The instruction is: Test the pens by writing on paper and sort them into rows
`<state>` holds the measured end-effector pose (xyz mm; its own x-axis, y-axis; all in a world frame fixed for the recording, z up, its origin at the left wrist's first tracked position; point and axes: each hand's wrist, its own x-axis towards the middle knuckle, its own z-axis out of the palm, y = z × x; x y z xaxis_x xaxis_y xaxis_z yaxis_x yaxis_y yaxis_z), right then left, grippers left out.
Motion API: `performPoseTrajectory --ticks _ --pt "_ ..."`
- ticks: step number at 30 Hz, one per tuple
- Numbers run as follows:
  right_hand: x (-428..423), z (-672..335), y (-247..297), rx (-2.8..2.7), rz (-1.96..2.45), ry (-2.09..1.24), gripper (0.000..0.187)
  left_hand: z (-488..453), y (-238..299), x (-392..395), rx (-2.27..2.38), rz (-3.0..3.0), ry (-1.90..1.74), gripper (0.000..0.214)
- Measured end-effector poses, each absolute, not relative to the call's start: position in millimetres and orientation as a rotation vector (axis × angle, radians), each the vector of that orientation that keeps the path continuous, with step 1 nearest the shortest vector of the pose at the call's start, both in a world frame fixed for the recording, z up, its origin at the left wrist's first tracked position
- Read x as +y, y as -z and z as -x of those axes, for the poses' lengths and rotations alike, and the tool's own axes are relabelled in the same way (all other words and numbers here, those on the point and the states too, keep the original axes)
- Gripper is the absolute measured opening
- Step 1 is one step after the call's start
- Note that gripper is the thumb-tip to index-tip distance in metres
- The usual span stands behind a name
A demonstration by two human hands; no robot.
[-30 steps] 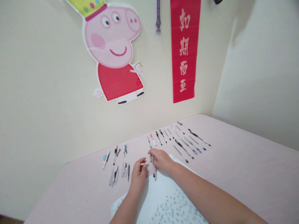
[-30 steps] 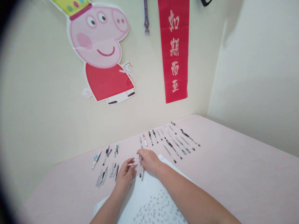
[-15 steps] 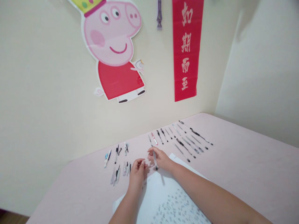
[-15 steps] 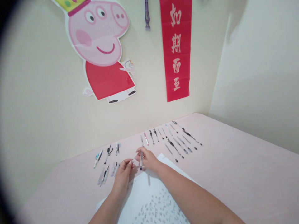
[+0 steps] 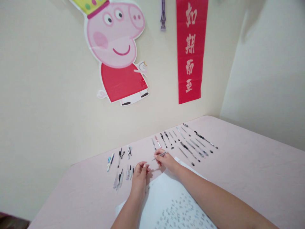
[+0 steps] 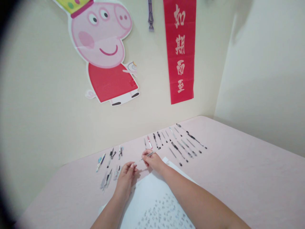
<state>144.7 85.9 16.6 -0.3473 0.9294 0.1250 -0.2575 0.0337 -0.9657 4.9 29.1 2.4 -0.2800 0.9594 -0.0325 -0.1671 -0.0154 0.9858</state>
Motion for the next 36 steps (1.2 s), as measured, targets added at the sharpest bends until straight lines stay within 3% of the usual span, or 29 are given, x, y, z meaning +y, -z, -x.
performPoseTrajectory --ticks 36 --pt "82.5 -148.4 -24.3 -1.359 0.808 -1.543 0.033 -9.7 -10.0 24.2 1.329 -1.069 -1.495 0.022"
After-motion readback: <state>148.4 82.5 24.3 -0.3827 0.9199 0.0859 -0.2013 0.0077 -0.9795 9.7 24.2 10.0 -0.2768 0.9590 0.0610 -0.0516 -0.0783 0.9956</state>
